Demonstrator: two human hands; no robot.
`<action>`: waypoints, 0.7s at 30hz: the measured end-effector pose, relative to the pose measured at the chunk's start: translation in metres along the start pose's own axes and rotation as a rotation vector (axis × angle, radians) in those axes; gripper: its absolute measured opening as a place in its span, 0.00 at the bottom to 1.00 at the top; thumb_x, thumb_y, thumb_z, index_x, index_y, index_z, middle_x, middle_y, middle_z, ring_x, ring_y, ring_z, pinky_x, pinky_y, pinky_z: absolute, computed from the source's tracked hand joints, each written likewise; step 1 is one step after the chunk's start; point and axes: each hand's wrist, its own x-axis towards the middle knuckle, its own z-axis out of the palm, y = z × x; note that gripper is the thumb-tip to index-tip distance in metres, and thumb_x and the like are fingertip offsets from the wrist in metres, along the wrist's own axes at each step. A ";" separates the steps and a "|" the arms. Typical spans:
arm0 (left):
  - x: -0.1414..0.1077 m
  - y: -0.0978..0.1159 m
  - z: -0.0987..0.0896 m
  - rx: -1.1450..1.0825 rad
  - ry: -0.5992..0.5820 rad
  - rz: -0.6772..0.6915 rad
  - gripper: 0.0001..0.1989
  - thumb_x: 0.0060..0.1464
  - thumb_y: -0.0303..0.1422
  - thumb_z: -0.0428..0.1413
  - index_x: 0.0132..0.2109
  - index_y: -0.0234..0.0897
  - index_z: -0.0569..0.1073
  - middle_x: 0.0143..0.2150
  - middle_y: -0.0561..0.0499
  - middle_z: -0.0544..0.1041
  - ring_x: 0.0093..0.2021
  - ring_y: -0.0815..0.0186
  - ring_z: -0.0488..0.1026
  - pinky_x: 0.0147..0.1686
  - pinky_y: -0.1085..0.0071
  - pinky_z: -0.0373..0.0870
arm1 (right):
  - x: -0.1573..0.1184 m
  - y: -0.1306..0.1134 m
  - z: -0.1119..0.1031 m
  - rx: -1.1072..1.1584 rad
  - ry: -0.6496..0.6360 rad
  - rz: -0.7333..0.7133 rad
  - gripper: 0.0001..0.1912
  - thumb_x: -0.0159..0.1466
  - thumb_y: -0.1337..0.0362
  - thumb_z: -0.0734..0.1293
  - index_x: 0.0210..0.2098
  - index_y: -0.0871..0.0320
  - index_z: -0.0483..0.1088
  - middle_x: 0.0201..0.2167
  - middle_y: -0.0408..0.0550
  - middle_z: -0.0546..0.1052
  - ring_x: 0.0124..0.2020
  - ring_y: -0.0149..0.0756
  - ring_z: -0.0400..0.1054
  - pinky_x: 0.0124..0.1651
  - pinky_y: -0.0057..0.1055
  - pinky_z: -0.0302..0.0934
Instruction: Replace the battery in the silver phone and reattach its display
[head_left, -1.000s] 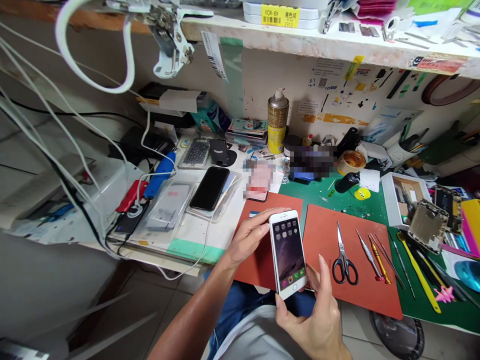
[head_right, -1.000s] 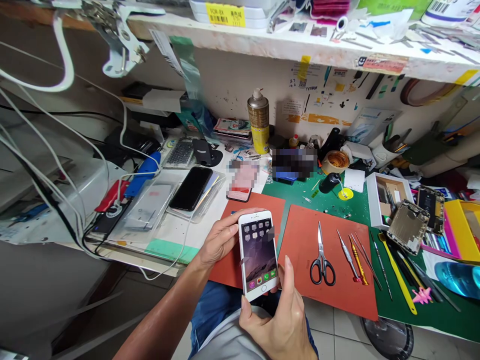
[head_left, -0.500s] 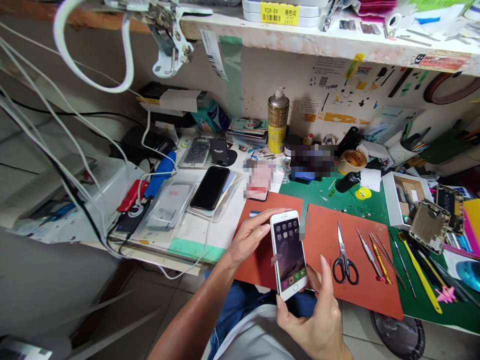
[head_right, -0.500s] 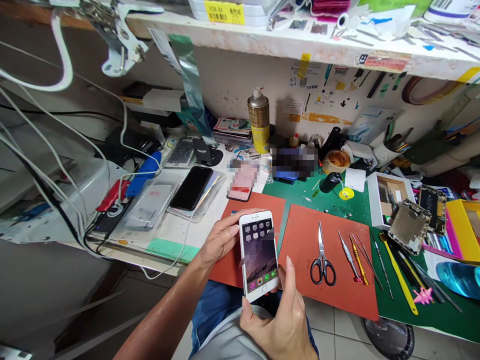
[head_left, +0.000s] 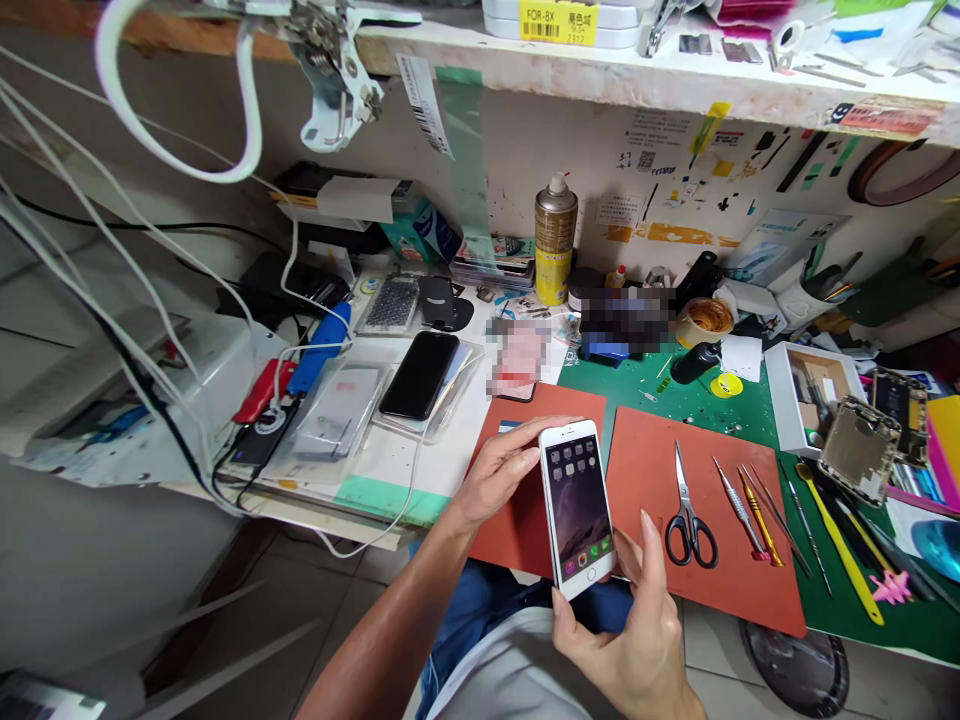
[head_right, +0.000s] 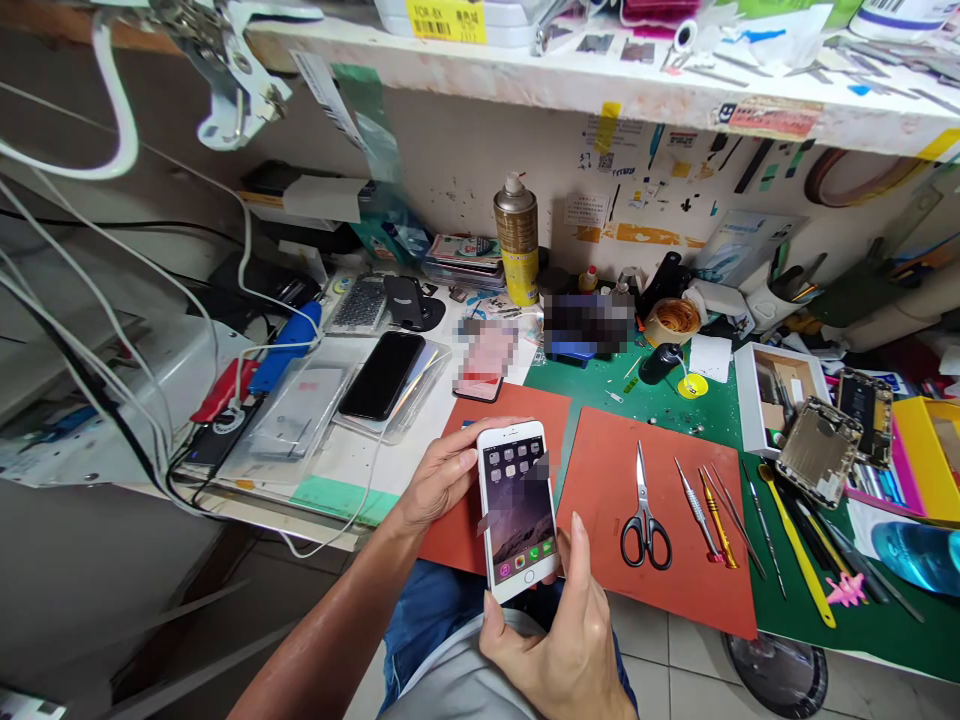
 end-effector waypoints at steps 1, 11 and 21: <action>0.000 0.001 0.000 0.001 0.007 -0.001 0.25 0.67 0.45 0.58 0.65 0.39 0.77 0.69 0.39 0.74 0.72 0.43 0.65 0.71 0.51 0.60 | 0.000 0.000 0.000 0.002 -0.003 0.003 0.55 0.64 0.50 0.73 0.78 0.70 0.44 0.49 0.65 0.83 0.45 0.52 0.83 0.43 0.41 0.82; 0.000 0.000 0.001 -0.051 -0.012 -0.029 0.26 0.66 0.44 0.58 0.66 0.38 0.76 0.69 0.39 0.73 0.72 0.43 0.66 0.71 0.52 0.59 | -0.002 0.001 -0.001 0.022 -0.012 0.009 0.56 0.64 0.51 0.73 0.78 0.70 0.43 0.49 0.64 0.83 0.45 0.51 0.83 0.44 0.41 0.82; 0.001 -0.001 0.001 -0.079 -0.020 0.001 0.23 0.66 0.42 0.59 0.64 0.40 0.78 0.68 0.39 0.74 0.69 0.43 0.70 0.69 0.50 0.63 | -0.001 0.000 -0.001 0.016 -0.004 0.005 0.54 0.64 0.52 0.72 0.78 0.70 0.44 0.49 0.66 0.82 0.45 0.53 0.83 0.42 0.41 0.82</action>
